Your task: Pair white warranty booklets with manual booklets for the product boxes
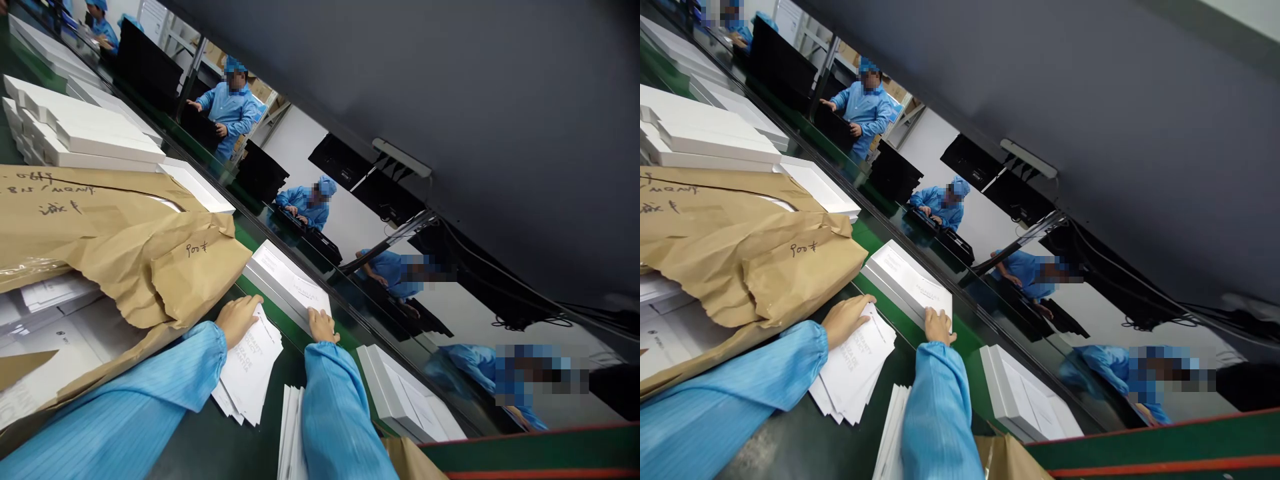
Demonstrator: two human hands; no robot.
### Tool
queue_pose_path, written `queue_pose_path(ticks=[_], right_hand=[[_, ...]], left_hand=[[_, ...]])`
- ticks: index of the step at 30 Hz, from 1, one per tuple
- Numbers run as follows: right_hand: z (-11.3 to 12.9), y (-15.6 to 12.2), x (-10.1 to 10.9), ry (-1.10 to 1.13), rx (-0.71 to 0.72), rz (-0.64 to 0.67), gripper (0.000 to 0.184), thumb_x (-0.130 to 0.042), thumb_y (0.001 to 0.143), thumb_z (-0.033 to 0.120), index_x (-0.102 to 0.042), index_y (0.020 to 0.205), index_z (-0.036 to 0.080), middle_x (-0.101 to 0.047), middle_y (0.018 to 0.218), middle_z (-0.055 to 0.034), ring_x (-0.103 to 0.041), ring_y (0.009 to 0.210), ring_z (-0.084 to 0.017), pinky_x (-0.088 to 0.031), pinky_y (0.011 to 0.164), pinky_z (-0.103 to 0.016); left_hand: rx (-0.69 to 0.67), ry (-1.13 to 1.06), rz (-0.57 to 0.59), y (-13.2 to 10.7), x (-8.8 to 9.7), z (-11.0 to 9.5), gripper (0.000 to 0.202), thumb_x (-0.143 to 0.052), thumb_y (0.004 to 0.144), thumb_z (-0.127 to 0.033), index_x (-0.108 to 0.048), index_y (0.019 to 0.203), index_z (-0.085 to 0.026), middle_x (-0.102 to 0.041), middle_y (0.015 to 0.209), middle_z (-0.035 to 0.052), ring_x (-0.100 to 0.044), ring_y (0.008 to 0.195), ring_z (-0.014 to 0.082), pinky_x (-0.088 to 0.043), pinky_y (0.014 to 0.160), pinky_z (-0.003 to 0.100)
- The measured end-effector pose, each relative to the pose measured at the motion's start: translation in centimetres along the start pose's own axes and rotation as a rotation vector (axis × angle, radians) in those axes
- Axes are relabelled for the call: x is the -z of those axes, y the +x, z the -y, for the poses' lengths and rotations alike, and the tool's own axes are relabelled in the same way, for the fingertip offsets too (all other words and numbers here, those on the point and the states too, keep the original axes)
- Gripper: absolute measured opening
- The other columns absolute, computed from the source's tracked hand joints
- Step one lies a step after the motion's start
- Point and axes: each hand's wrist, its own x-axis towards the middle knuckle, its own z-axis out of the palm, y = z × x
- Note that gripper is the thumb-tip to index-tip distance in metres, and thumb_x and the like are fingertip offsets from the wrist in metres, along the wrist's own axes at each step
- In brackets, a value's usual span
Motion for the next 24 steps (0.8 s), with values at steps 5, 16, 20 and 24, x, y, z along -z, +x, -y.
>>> queue_pose_path(ticks=[5,16,20,24], right_hand=[[-0.9,0.8,0.0,-0.071,0.017,0.051,0.038,-0.022,0.077,0.043,-0.052,0.096,0.029,-0.039,0.119,-0.0030,-0.020,0.114,-0.023,-0.004,0.083,-0.057],[-0.7,-3.1,2.3,0.040,0.184,-0.085,0.029,-0.038,0.071,0.031,-0.053,0.094,0.022,-0.044,0.112,-0.0089,-0.022,0.111,-0.028,-0.011,0.084,-0.056],[-0.1,-8.3,2.4,0.182,0.297,-0.070,0.034,-0.039,0.071,0.031,-0.044,0.103,0.019,-0.047,0.108,-0.0080,-0.036,0.104,-0.020,-0.028,0.086,-0.037],[0.9,-14.8,1.3,0.819,0.198,0.157,0.041,-0.045,0.071,0.035,-0.033,0.108,0.022,-0.052,0.100,-0.0069,-0.047,0.093,-0.018,-0.038,0.077,-0.033]], left_hand=[[-0.003,-0.085,-0.015,0.1,-0.2,0.3,0.034,-0.046,0.069,-0.016,-0.038,0.102,-0.023,-0.052,0.098,0.0025,-0.047,0.092,0.0170,-0.035,0.075,0.027],[0.044,-0.193,-0.027,0.5,-0.6,0.9,0.006,-0.046,0.068,-0.016,-0.043,0.072,-0.020,-0.052,0.069,-0.0020,-0.050,0.068,0.0119,-0.033,0.059,0.020],[0.070,-0.244,-0.062,0.4,-0.3,0.6,0.005,-0.043,0.071,-0.025,-0.043,0.067,-0.021,-0.050,0.063,-0.0042,-0.048,0.061,0.0107,-0.029,0.052,0.020],[0.135,-0.495,-0.147,0.8,0.1,-0.4,0.014,-0.042,0.071,-0.028,-0.041,0.061,-0.019,-0.045,0.054,-0.0057,-0.044,0.053,0.0079,-0.027,0.048,0.018]])
